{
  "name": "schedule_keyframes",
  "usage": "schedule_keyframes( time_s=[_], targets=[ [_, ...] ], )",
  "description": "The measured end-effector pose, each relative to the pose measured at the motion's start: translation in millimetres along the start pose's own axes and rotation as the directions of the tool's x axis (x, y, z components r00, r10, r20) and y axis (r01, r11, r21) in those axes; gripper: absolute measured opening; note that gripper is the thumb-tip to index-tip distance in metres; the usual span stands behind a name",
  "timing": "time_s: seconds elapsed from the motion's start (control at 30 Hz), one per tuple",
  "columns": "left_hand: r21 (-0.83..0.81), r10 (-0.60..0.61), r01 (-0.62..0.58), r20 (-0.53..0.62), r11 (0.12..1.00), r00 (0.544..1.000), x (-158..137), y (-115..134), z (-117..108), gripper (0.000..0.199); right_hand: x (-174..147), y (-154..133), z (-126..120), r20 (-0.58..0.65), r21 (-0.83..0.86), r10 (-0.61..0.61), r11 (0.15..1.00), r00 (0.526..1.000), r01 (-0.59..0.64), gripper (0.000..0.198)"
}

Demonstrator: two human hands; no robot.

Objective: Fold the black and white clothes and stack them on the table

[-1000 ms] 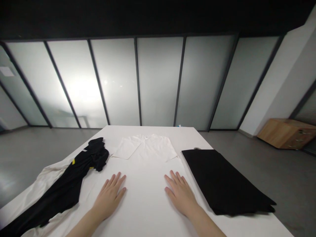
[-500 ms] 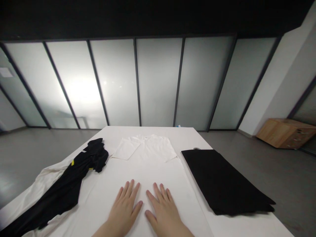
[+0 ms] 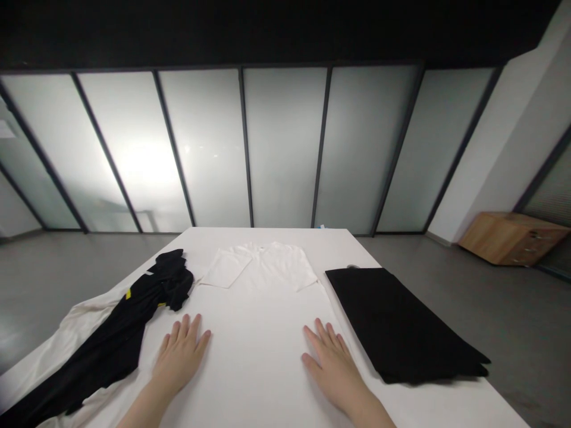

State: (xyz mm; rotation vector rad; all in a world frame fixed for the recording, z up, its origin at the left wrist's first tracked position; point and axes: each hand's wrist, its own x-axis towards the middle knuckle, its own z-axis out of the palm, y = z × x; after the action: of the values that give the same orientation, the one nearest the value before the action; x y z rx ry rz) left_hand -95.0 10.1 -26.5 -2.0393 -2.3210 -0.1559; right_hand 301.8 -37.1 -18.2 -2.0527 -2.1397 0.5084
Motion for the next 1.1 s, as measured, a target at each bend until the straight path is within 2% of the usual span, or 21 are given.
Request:
schedule_keyframes(
  time_s=[0.17,0.33,0.4,0.5,0.57,0.67,0.8,0.97,1.1],
  targets=[
    [0.027,-0.044,0.044,0.009,0.999,0.999,3.0,-6.4,0.3,0.069,1.2,5.5,-5.9,0.017,-0.008,0.046,0.999,0.999,-0.046,0.065],
    [0.073,-0.035,0.035,-0.01,0.997,0.999,-3.1,8.7,-9.1,0.069,3.5,5.2,-5.3,-0.012,-0.059,0.052,0.997,0.999,-0.052,0.065],
    [0.042,0.009,-0.009,-0.013,0.999,1.0,-7.6,17.5,-12.8,0.068,3.4,0.7,-4.3,-0.016,-0.062,0.063,0.996,0.998,-0.064,0.064],
    [-0.004,0.147,-0.147,-0.019,0.989,0.989,-18.0,31.7,-14.7,0.067,-0.4,-13.6,-2.2,-0.008,-0.043,0.069,0.997,0.998,-0.069,0.064],
    [-0.023,0.228,-0.228,-0.002,0.973,0.974,-27.5,40.9,-13.4,0.067,-6.1,-27.4,-0.6,0.021,-0.011,0.028,1.0,0.999,-0.027,0.065],
    [-0.056,0.311,-0.307,0.081,0.95,0.947,-41.3,51.8,-10.5,0.069,-16.4,-48.1,0.6,0.091,0.062,-0.106,0.993,0.99,0.101,0.066],
    [-0.051,0.321,-0.317,0.139,0.947,0.937,-47.0,56.3,-10.6,0.07,-25.4,-61.4,-4.7,0.219,0.105,-0.242,0.969,0.945,0.223,0.068],
    [-0.021,0.26,-0.259,0.08,0.966,0.962,-37.7,49.8,-8.8,0.07,-26.6,-57.6,-13.7,0.252,0.134,-0.243,0.967,0.937,0.215,0.068],
    [-0.052,0.312,-0.31,0.029,0.949,0.95,-35.5,48.0,0.7,0.068,-26.0,-52.5,-15.7,0.224,0.146,-0.227,0.969,0.948,0.198,0.065]
  ],
)
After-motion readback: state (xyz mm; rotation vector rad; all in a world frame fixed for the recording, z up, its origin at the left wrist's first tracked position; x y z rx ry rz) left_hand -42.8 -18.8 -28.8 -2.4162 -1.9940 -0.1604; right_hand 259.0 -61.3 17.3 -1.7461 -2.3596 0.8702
